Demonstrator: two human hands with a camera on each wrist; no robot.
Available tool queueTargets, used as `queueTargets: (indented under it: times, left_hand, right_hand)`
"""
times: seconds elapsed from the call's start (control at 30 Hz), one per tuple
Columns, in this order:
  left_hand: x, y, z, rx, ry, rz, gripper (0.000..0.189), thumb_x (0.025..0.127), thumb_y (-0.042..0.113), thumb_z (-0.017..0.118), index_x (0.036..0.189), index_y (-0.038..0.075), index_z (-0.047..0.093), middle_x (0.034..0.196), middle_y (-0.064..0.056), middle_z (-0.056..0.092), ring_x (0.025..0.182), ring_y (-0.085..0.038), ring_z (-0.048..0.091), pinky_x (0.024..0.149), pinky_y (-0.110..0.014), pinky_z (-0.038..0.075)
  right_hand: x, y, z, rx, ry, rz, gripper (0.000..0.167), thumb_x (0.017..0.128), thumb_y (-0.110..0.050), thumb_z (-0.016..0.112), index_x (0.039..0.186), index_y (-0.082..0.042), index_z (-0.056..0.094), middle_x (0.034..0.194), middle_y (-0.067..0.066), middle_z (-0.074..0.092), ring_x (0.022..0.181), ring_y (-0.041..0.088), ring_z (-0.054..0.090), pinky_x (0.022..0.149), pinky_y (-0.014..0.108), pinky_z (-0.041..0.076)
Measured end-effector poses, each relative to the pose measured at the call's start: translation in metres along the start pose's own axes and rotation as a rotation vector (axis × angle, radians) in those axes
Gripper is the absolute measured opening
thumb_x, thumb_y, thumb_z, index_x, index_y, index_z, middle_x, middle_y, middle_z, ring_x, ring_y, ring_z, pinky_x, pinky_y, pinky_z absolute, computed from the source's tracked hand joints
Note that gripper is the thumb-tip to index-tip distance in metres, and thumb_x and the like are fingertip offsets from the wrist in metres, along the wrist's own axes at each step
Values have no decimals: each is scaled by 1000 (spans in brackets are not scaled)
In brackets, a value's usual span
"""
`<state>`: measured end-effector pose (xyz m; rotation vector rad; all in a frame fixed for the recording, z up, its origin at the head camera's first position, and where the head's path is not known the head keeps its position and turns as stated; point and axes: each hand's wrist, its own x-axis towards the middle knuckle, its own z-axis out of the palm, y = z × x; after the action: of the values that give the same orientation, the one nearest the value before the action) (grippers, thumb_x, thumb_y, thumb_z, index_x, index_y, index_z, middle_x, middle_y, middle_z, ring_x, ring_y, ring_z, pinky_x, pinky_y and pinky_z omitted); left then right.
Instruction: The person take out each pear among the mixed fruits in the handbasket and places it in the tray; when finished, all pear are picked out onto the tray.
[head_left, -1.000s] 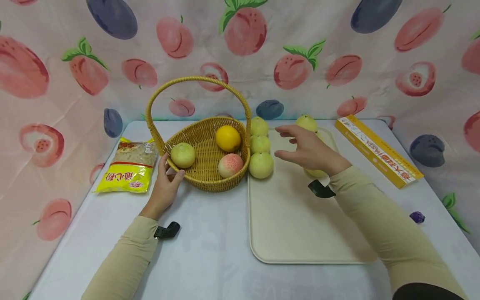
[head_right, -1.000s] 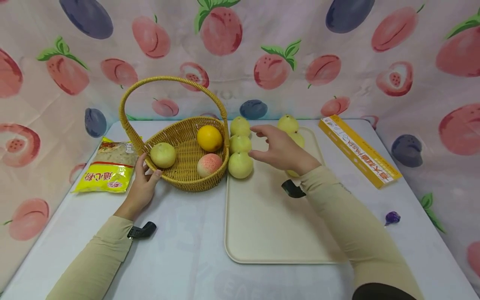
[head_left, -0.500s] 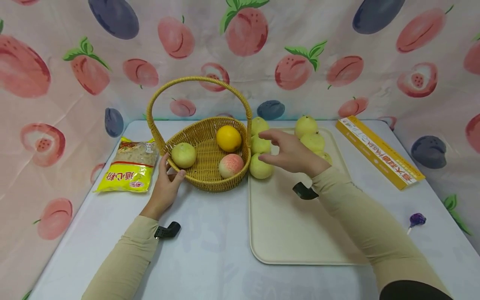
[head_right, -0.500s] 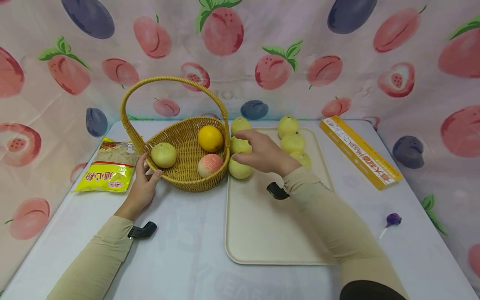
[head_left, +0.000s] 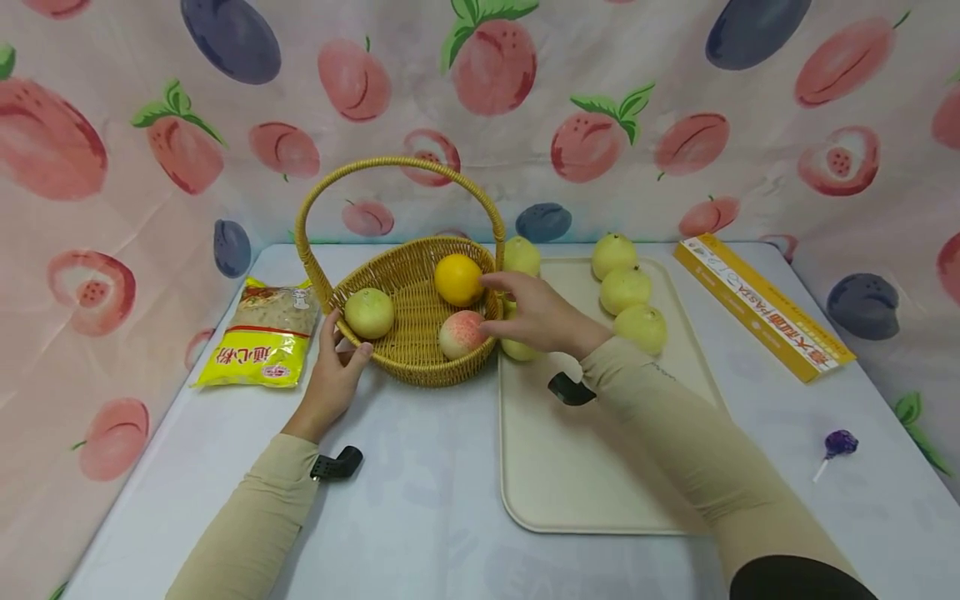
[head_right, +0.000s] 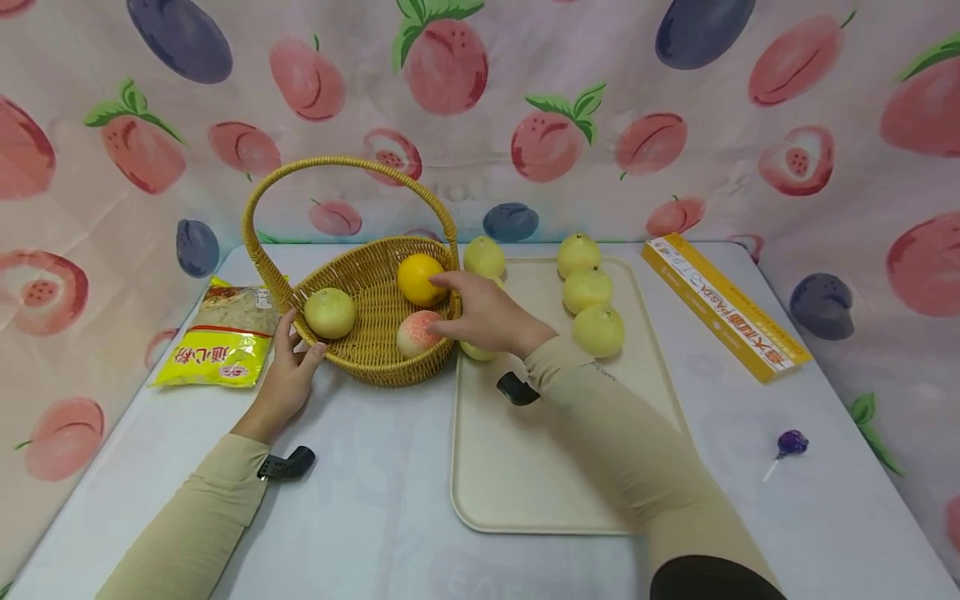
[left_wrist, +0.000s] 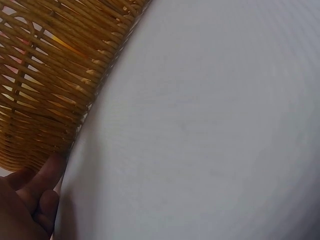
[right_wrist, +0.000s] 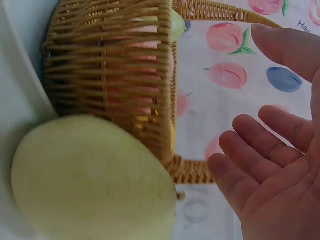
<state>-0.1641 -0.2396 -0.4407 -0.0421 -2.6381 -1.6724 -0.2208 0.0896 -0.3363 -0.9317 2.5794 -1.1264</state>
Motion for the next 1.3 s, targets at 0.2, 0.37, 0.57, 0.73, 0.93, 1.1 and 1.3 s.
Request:
queueTargets:
  times: [0.2, 0.37, 0.57, 0.73, 0.93, 1.1, 1.3]
  left_hand:
    - [-1, 2, -1, -11, -6, -9, 79, 107, 30, 49, 161, 22, -8, 162, -24, 9, 124, -42, 47, 100, -52, 43]
    - [-2, 4, -1, -4, -7, -13, 79, 106, 32, 49, 161, 22, -8, 163, -24, 9, 123, -41, 48, 98, -52, 44]
    - [-3, 4, 0, 8, -1, -9, 78, 107, 32, 48, 161, 22, -6, 162, -25, 11, 122, -41, 48, 99, -52, 43]
    - [-3, 6, -1, 7, -2, -9, 77, 107, 30, 48, 161, 21, -7, 161, -26, 11, 122, -42, 48, 99, -52, 42]
    - [-1, 5, -2, -7, -10, -26, 79, 107, 28, 48, 160, 20, -9, 162, -25, 9, 124, -42, 46, 100, -52, 42]
    - [0, 2, -2, -14, -13, -37, 79, 107, 28, 49, 160, 21, -10, 163, -24, 8, 124, -42, 46, 100, -52, 42]
    - [-1, 4, 0, -6, -9, -29, 79, 107, 30, 49, 160, 22, -9, 162, -25, 10, 123, -41, 48, 99, -52, 43]
  right_hand:
    - [14, -4, 11, -9, -29, 15, 72, 90, -28, 77, 148, 0, 45, 146, 16, 49, 133, 30, 45, 112, 40, 34]
    - [24, -5, 24, 16, -51, 12, 73, 90, -30, 77, 148, -1, 45, 147, 15, 49, 133, 30, 46, 111, 37, 35]
    - [31, -12, 38, 51, -66, 4, 75, 88, -31, 77, 149, -2, 44, 150, 10, 47, 135, 24, 45, 111, 32, 35]
    - [37, -17, 49, 20, -76, 3, 74, 89, -28, 75, 151, -4, 42, 140, 10, 54, 116, 23, 54, 105, 30, 39]
    - [46, -25, 57, -9, -99, 33, 73, 91, -27, 75, 152, -7, 40, 127, 13, 61, 100, 21, 61, 99, 31, 44]
    - [56, -26, 64, -34, -113, 47, 72, 92, -26, 74, 153, -8, 40, 154, 7, 42, 139, 21, 41, 113, 33, 32]
    - [67, -27, 70, -57, -108, 46, 72, 93, -28, 73, 153, -7, 39, 155, 7, 41, 140, 22, 39, 114, 33, 31]
